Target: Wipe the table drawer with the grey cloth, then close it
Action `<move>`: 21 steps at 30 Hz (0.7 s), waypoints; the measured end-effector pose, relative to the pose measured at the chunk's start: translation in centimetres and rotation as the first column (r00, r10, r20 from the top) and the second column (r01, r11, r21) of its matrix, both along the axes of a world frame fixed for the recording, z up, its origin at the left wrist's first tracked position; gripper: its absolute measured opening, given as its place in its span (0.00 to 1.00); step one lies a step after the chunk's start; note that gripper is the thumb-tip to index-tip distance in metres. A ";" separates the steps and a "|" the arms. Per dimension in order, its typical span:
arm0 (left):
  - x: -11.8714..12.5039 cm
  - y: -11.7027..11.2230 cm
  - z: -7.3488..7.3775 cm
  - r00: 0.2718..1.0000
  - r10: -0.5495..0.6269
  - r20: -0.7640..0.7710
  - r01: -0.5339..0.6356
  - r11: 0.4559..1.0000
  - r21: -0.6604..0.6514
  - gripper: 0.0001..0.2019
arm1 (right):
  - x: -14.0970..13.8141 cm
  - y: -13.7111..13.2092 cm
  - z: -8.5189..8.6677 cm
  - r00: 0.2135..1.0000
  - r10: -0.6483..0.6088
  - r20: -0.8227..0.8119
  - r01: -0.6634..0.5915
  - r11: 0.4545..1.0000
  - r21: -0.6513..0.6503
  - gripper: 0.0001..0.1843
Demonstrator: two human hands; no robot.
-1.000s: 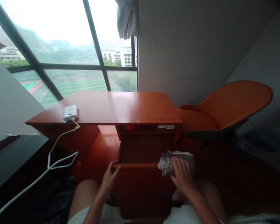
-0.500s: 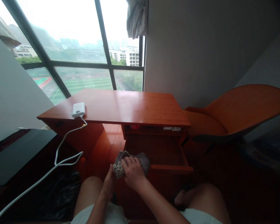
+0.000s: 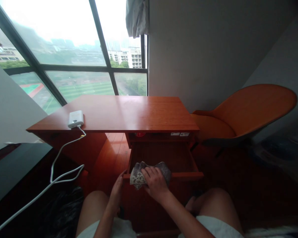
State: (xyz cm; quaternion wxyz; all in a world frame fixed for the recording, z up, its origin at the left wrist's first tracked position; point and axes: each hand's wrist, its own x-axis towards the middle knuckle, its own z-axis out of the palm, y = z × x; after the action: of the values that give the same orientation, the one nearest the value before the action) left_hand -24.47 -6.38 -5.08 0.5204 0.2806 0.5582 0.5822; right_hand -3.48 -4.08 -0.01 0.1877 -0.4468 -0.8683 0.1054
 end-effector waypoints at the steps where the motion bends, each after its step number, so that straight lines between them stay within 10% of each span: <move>1: 0.0 0.0 0.1 0.999 -0.007 -0.039 0.008 1.000 0.005 0.30 | 1.7 -0.1 -0.2 1.000 -0.021 -0.003 0.021 1.000 0.002 0.34; 12: 0.0 -0.1 1.0 0.947 -0.093 -0.307 0.080 0.995 -0.053 0.26 | 18.6 -1.9 -3.2 0.923 -0.377 0.078 0.347 0.903 0.254 0.29; 21: 0.2 -0.2 1.4 0.962 -0.044 -0.268 0.039 0.999 -0.023 0.23 | 22.4 -1.9 -5.0 0.849 -0.527 -0.046 0.518 0.812 0.269 0.29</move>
State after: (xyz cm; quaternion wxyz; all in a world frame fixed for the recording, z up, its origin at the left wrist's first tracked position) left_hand -24.25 -6.53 -3.72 0.4545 0.3639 0.6226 0.5228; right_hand 18.89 -6.01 -5.03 0.2556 -0.6394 -0.7210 -0.0770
